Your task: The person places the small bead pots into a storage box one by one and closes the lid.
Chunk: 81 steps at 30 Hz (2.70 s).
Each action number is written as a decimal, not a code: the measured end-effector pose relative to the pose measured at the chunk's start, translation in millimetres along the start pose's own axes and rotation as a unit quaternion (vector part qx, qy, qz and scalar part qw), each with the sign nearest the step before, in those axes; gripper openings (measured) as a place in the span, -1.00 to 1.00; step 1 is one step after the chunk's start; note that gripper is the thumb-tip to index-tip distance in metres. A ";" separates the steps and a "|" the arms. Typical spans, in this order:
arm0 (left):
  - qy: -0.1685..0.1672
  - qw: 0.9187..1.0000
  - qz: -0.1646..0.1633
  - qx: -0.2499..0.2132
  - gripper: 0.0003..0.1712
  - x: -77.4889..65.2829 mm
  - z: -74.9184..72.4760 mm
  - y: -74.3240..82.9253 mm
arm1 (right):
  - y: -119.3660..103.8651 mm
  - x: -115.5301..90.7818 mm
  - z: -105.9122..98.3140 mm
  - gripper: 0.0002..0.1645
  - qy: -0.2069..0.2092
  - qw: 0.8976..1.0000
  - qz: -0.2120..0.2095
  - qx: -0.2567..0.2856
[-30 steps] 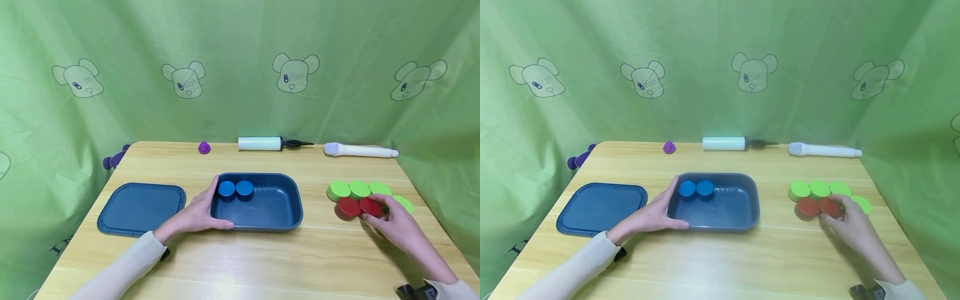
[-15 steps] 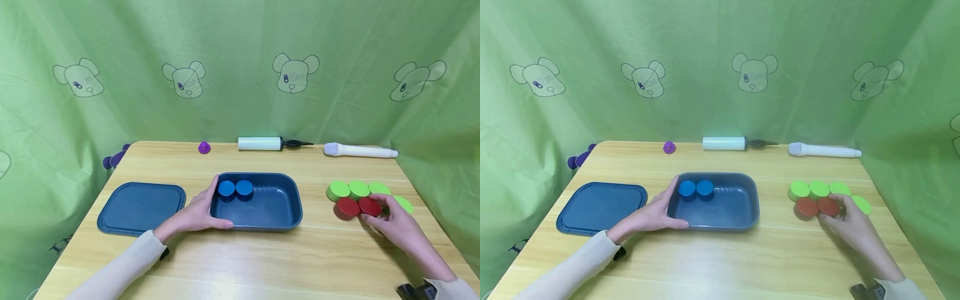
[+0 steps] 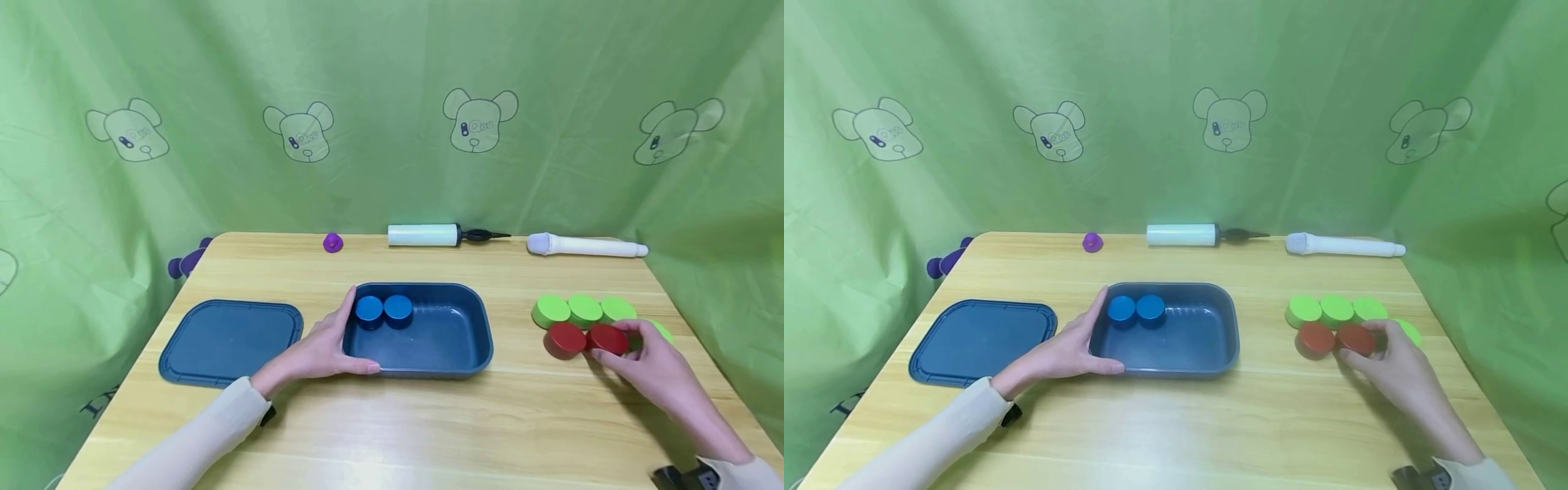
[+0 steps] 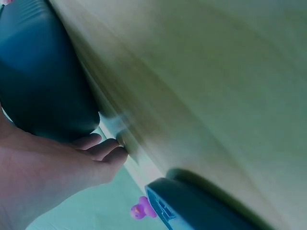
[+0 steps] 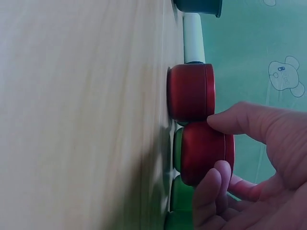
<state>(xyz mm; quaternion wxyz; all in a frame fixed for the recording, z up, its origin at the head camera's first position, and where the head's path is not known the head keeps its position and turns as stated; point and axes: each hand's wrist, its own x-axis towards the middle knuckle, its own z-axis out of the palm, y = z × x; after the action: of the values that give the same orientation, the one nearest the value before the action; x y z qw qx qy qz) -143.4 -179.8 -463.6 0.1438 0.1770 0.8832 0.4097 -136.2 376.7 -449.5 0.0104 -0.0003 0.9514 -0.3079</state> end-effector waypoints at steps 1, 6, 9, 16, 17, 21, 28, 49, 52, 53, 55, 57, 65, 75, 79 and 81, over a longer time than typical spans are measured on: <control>0.001 1.000 0.000 -0.001 0.69 0.0 0.0 -0.3 | -0.7 -0.2 -0.1 -0.06 0.003 1.000 0.000 0.002; 0.000 1.000 0.002 -0.005 0.69 -0.3 0.4 -0.3 | -3.3 -3.5 -0.8 -0.07 0.017 1.000 -0.001 0.007; 0.001 1.000 0.000 -0.007 0.69 -0.8 0.2 0.1 | -6.3 -4.7 -1.6 -0.05 0.021 1.000 0.002 0.011; 0.001 1.000 0.006 -0.003 0.69 0.8 -0.2 0.2 | -14.5 -5.2 -5.2 -0.07 0.032 0.999 0.006 0.022; 0.001 1.000 0.006 -0.003 0.69 0.9 -0.2 0.1 | -15.3 -5.1 -5.3 -0.08 0.034 0.999 0.006 0.023; 0.002 1.000 0.006 -0.002 0.68 0.7 0.0 0.1 | -18.1 -6.0 -3.8 -0.10 0.044 0.999 0.001 0.020; 0.003 1.000 0.006 -0.004 0.68 0.5 0.9 -1.0 | -25.6 -6.2 -1.1 -0.08 0.063 0.998 -0.007 0.024; 0.002 1.000 0.004 -0.003 0.68 -0.6 -0.2 -1.6 | -53.9 1.2 4.5 -0.09 0.076 0.996 -0.022 0.037; 0.002 1.000 0.002 -0.002 0.68 -0.4 0.1 -1.8 | -58.7 4.6 5.6 -0.09 0.076 0.996 -0.027 0.048; 0.002 1.000 0.002 -0.002 0.68 -0.3 0.2 -1.8 | -60.2 5.8 6.2 -0.09 0.077 0.995 -0.030 0.051; 0.003 1.000 0.002 -0.001 0.68 -0.1 0.3 -1.7 | -63.1 8.3 7.5 -0.10 0.078 0.995 -0.037 0.059; 0.003 1.000 0.002 0.000 0.69 0.2 0.2 -1.4 | -65.9 10.1 8.7 -0.11 0.078 0.994 -0.041 0.061; 0.003 1.000 0.000 0.001 0.69 0.5 -0.2 -0.3 | -76.1 12.5 14.7 -0.15 0.076 0.993 -0.055 0.074; 0.004 1.000 0.000 -0.001 0.69 -0.5 1.6 -2.2 | -87.7 17.9 23.8 -0.16 0.066 0.993 -0.068 0.075; 0.004 1.000 0.001 -0.001 0.69 -0.6 1.8 -2.3 | -94.6 19.4 25.9 -0.17 0.064 0.993 -0.072 0.069; 0.004 1.000 0.001 -0.001 0.69 -0.8 1.7 -2.1 | -97.5 20.7 27.1 -0.17 0.063 0.993 -0.075 0.068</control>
<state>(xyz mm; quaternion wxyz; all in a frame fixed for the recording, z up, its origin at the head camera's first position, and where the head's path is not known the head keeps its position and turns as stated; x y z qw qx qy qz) -142.4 -180.2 -466.2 0.1403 0.1757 0.8832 0.4116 -156.9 281.7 -414.8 -0.0730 -0.0512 0.9242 -0.3713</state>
